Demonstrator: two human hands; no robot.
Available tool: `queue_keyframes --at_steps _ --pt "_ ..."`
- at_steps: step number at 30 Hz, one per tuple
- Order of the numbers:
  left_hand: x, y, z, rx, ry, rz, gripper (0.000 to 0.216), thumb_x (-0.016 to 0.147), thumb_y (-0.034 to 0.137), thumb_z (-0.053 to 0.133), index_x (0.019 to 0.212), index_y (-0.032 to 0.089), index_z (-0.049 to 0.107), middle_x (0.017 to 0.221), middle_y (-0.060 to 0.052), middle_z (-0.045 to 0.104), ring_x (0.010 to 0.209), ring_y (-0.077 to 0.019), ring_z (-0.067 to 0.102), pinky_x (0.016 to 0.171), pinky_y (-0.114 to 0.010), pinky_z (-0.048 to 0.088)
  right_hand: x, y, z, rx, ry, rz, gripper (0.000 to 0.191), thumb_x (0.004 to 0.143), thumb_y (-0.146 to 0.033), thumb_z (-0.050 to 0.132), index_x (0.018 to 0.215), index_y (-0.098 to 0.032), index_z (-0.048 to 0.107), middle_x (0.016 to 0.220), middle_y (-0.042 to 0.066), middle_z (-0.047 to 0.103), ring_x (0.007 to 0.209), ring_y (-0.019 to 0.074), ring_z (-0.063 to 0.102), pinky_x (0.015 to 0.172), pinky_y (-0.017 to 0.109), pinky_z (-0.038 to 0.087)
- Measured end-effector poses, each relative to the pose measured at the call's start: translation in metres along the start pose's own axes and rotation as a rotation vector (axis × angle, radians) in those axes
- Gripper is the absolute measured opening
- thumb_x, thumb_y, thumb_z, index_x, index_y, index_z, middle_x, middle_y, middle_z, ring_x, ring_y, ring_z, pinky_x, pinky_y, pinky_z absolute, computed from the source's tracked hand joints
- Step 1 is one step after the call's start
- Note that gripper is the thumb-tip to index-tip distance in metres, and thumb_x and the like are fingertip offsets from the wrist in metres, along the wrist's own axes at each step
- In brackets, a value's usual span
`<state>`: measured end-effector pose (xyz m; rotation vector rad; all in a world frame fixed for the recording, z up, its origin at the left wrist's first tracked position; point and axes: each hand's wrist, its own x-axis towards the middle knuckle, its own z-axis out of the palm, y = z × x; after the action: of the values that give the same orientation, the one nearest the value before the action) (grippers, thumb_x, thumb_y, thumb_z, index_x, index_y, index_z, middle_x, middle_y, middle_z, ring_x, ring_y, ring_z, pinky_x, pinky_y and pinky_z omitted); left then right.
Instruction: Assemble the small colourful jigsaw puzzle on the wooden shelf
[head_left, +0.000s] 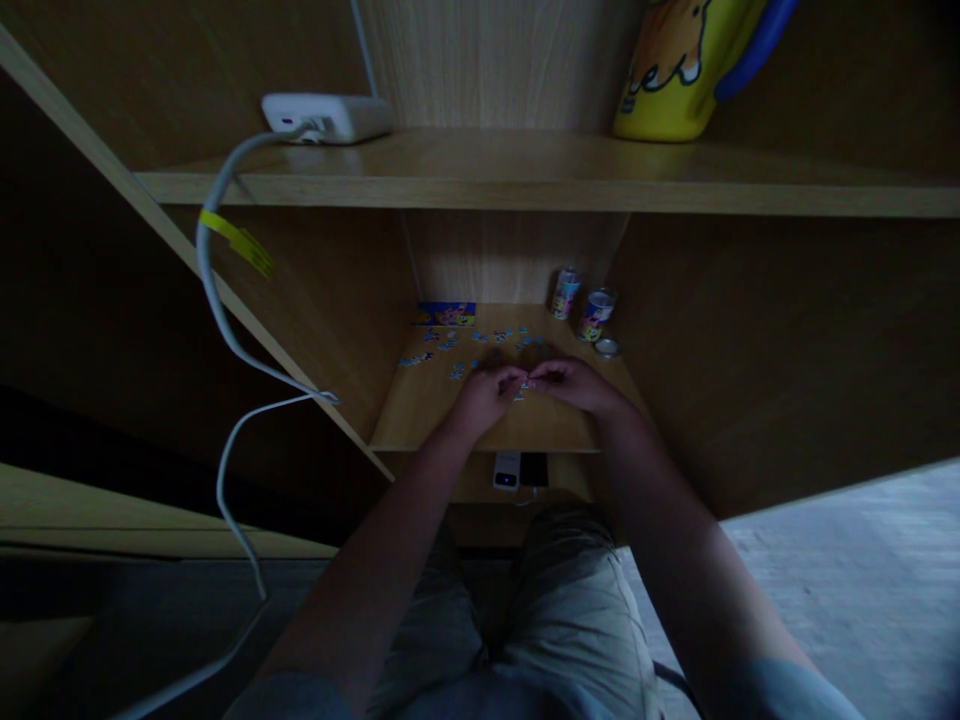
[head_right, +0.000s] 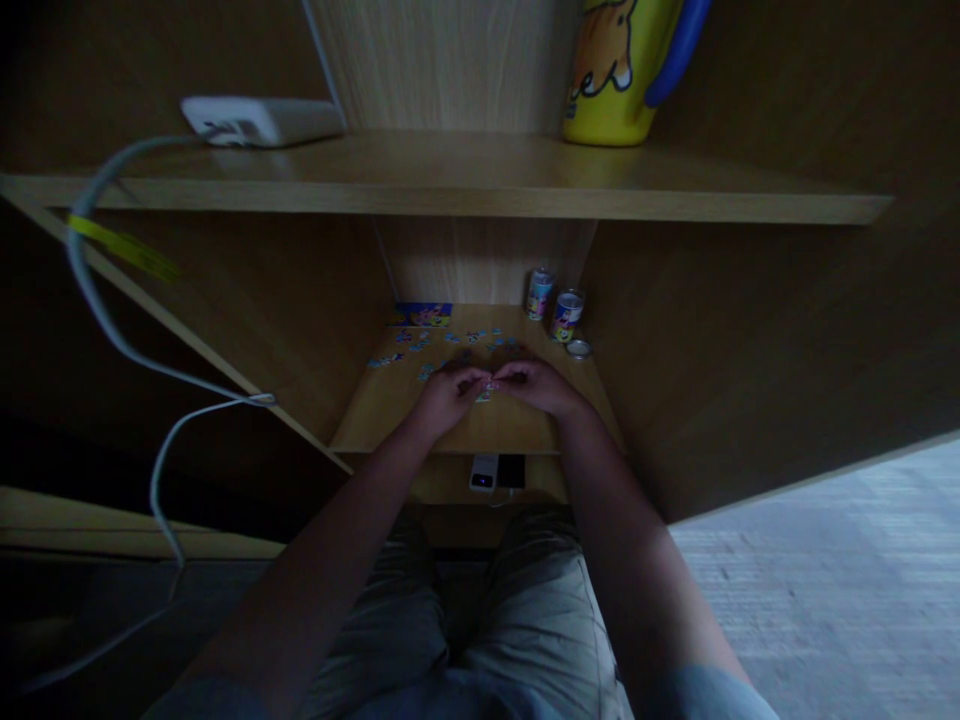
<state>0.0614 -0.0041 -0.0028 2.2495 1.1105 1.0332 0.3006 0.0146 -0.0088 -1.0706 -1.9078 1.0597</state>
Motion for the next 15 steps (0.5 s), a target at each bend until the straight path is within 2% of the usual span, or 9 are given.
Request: queue_keyframes --at_steps 5,10,15 --pt "0.002 0.0 0.001 0.133 0.028 0.061 0.019 0.107 0.018 0.066 0.114 0.024 0.083 0.113 -0.006 0.085 0.112 -0.0245 0.077 0.111 -0.044 0.058 0.002 0.002 -0.001 -0.036 0.068 0.007 0.045 0.093 -0.071 0.075 0.095 -0.026 0.083 0.098 0.004 0.084 0.093 0.0243 0.075 0.092 0.038 0.06" --pt "0.005 0.001 0.002 0.218 -0.048 0.083 0.024 0.102 0.01 0.064 0.102 0.024 0.083 0.108 -0.007 0.083 0.106 -0.025 0.076 0.111 -0.047 0.058 -0.007 0.005 0.001 -0.139 0.174 0.028 0.042 0.096 -0.065 0.069 0.087 -0.025 0.078 0.088 0.003 0.08 0.085 0.0225 0.071 0.081 0.034 0.057" --pt "0.005 0.004 0.004 0.282 -0.077 0.1 0.023 0.102 0.011 0.063 0.101 0.023 0.083 0.107 -0.008 0.082 0.108 -0.0268 0.075 0.109 -0.047 0.059 -0.025 0.004 0.005 -0.277 0.206 0.025 0.035 0.098 -0.057 0.067 0.084 -0.026 0.076 0.084 0.003 0.079 0.078 0.0222 0.069 0.073 0.034 0.052"
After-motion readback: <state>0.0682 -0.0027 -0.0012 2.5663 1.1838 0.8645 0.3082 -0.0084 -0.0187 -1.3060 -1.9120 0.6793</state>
